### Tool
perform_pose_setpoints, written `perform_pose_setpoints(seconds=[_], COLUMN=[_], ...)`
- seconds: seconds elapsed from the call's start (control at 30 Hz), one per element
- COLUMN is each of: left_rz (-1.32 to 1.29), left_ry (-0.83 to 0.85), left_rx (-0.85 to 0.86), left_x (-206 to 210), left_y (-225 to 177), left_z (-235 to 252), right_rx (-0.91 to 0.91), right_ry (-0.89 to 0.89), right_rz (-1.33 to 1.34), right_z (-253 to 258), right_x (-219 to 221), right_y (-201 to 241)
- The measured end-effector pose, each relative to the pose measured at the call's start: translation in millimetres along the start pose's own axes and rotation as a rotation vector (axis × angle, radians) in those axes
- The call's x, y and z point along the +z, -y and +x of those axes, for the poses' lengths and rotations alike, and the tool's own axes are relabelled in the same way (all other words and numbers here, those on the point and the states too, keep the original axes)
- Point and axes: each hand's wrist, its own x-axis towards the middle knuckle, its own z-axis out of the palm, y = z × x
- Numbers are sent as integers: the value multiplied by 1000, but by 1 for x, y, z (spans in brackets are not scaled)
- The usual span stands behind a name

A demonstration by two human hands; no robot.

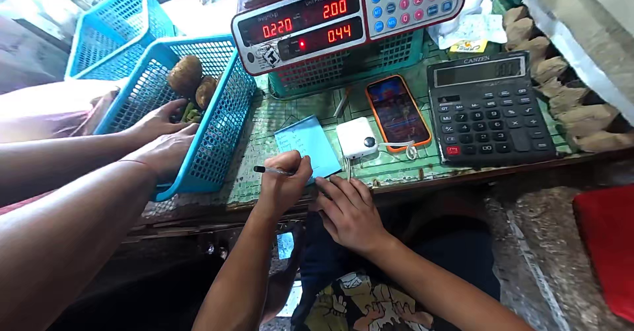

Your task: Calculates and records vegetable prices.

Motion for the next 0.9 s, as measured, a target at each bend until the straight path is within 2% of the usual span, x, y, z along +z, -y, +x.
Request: perform_pose_setpoints(seconds=[0.57, 0.63, 0.77, 0.83, 0.9], left_rz=[13, -73, -414, -483, -467], left_ry=[-16, -62, -205, -148, -47], left_rx=[-1, -69, -285, -325, -257], left_x=[2, 2, -3, -9, -16], left_y=[-2, -2, -3, -4, -1], left_z=[2, 4, 16, 25, 34], right_rx=[-13, -12, -10, 4, 24], right_ry=[-7, -5, 37, 50, 50], right_rz=[-7, -11, 25, 19, -44], right_z=[-1, -1, 4, 9, 13], right_x=[2, 1, -9, -20, -24], right_y=[-1, -3, -2, -5, -12])
